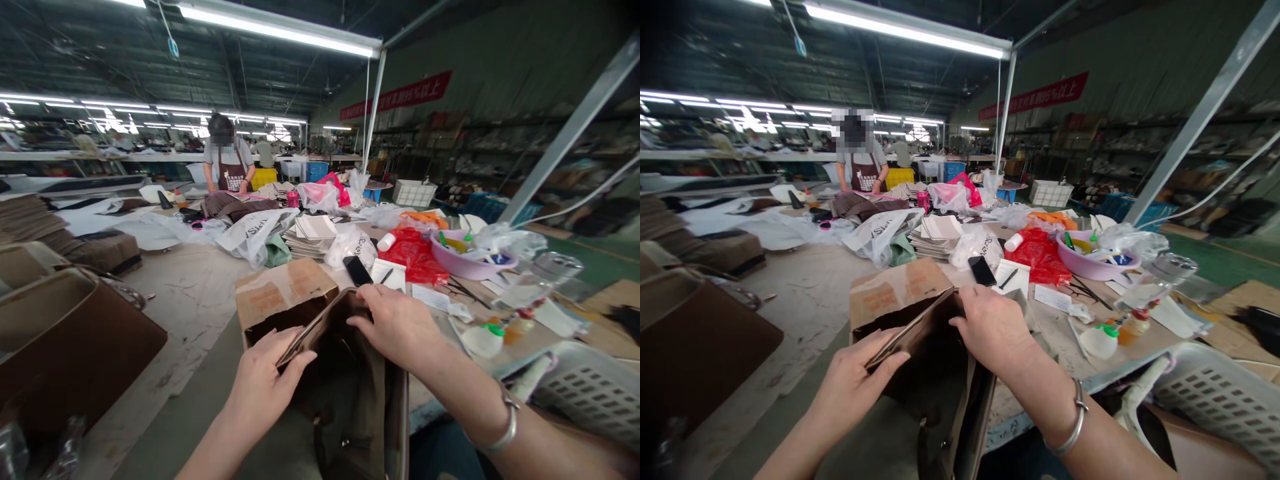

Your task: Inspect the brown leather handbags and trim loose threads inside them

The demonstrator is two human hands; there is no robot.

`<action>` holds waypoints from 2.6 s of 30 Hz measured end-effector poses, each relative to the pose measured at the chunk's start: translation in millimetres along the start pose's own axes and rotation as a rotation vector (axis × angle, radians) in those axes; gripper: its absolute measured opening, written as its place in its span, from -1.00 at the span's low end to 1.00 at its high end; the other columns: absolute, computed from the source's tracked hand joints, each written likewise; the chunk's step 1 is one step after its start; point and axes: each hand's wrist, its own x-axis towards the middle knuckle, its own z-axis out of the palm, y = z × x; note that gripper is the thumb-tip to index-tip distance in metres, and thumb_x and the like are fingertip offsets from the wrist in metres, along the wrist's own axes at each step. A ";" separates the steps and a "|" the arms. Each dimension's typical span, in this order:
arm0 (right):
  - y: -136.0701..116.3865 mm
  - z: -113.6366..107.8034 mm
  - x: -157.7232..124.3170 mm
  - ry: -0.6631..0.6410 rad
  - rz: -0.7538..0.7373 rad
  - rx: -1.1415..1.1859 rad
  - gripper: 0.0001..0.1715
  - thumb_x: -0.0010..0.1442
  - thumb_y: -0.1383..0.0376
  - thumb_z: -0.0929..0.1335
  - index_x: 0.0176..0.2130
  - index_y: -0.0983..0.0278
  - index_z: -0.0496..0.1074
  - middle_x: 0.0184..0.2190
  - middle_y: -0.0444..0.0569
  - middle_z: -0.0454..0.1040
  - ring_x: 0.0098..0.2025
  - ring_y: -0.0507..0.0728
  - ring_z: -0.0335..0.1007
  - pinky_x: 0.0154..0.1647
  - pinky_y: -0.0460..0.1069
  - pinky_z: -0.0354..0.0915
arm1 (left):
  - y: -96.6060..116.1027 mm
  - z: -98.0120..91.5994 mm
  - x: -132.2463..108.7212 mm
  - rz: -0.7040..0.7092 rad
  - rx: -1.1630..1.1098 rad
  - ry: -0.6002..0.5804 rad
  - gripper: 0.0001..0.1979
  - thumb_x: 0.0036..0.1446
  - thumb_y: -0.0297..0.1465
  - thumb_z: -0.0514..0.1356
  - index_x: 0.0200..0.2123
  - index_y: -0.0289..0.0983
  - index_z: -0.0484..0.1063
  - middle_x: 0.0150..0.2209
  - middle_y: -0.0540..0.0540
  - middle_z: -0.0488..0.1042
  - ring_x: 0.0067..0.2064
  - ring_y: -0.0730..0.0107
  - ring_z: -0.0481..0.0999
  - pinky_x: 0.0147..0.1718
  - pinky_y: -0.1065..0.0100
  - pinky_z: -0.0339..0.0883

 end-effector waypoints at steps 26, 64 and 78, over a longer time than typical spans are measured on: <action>29.6 4.9 -6.4 0.056 -0.274 -0.050 -0.68 0.22 0.13 0.26 -0.45 0.26 0.41 -0.44 -0.05 0.37 -0.34 0.06 0.27 -0.41 -0.05 0.02 | -13.2 3.8 4.1 -0.005 -0.034 0.077 -0.74 0.17 -0.34 0.09 -0.10 -0.21 0.46 -0.11 -0.04 0.53 -0.12 0.32 0.52 -0.09 0.37 0.38; 18.9 13.2 14.9 0.078 0.011 0.009 -0.71 0.22 0.19 0.23 -0.37 0.26 0.45 -0.37 0.00 0.44 -0.27 0.12 0.36 -0.39 -0.06 0.16 | -10.6 6.7 6.9 0.059 0.063 0.097 -0.75 0.12 -0.27 0.13 -0.18 -0.20 0.51 -0.18 -0.01 0.57 -0.19 0.30 0.57 -0.15 0.37 0.45; 11.4 11.0 19.1 0.085 0.128 0.051 -0.68 0.19 0.16 0.24 -0.37 0.29 0.47 -0.38 0.05 0.48 -0.30 0.15 0.42 -0.36 -0.06 0.25 | -16.5 -3.7 10.9 0.128 0.175 -0.111 -0.71 0.09 -0.22 0.16 -0.11 -0.15 0.46 -0.16 0.01 0.56 -0.20 0.29 0.57 -0.19 0.37 0.47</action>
